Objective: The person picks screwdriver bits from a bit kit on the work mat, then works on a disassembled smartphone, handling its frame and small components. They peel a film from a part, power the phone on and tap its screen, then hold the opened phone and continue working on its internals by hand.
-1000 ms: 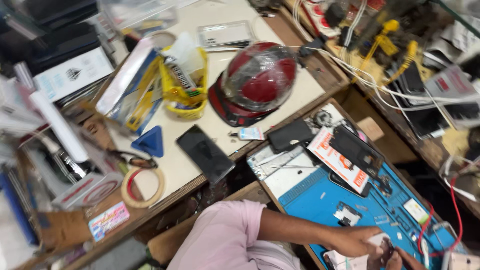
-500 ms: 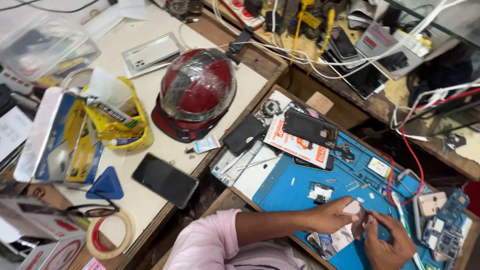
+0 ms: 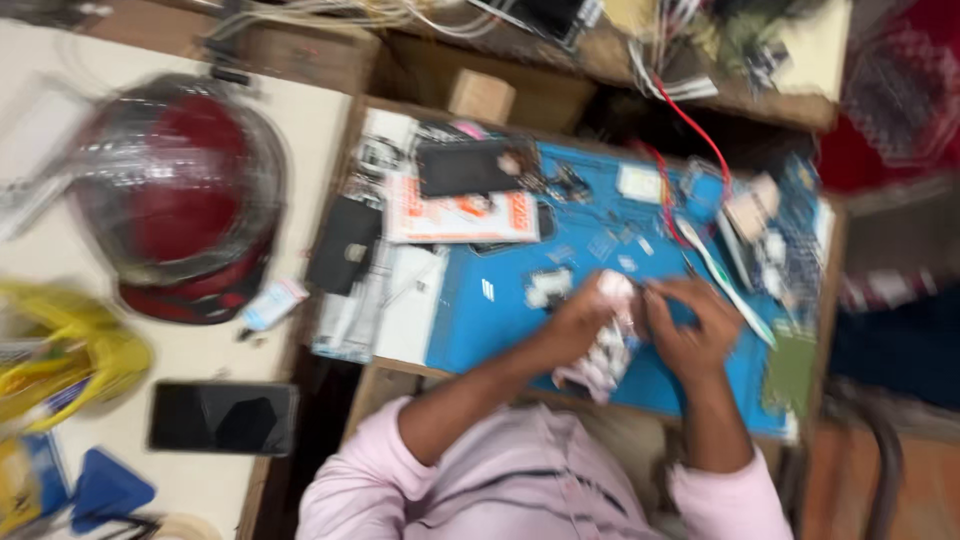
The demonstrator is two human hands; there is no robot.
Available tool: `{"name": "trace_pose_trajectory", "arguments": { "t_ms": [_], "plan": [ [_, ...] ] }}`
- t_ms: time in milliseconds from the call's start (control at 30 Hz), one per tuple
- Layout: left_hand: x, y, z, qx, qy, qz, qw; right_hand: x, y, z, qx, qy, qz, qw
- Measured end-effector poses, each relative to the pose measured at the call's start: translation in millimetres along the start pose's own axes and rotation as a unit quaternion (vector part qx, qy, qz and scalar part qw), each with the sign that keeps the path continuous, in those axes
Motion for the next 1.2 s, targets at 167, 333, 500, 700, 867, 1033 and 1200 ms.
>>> {"name": "trace_pose_trajectory", "arguments": {
  "t_ms": [167,333,500,700,867,1033,1200],
  "plan": [
    [11.9,0.0,-1.3,-0.014,0.018,0.099,0.995,12.9,17.9,-0.4,-0.100,0.001,-0.102,0.990],
    [8.4,7.5,-3.0,-0.038,0.015,0.060,0.997,10.9,16.6,-2.0,-0.148,-0.016,-0.120,0.981],
    [13.6,-2.7,2.1,-0.062,0.024,0.084,0.994,7.3,9.4,-1.8,-0.108,-0.030,-0.074,0.991],
    [14.3,-0.9,2.2,-0.085,0.016,0.104,0.991,5.7,4.2,-1.6,-0.102,-0.035,-0.063,0.992],
    [11.9,5.0,1.5,-0.104,0.005,0.105,0.989,4.4,0.3,-2.1,-0.096,-0.041,-0.053,0.993],
    [12.1,4.3,1.8,-0.106,0.007,0.120,0.987,4.0,-0.6,-0.9,-0.082,-0.043,-0.047,0.995],
    [10.3,6.2,-1.0,-0.092,-0.009,0.061,0.994,5.0,-0.8,2.1,-0.073,-0.041,-0.039,0.996]
  ]
}}
Point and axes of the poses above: each hand's wrist, its own x-axis away from the middle knuckle, its own z-axis out of the back of the hand, y = z × x, the point moved 4 cm from there along -x, towards the middle knuckle, and after that the axes turned 15 degrees about -z, right-handed, at the moved point
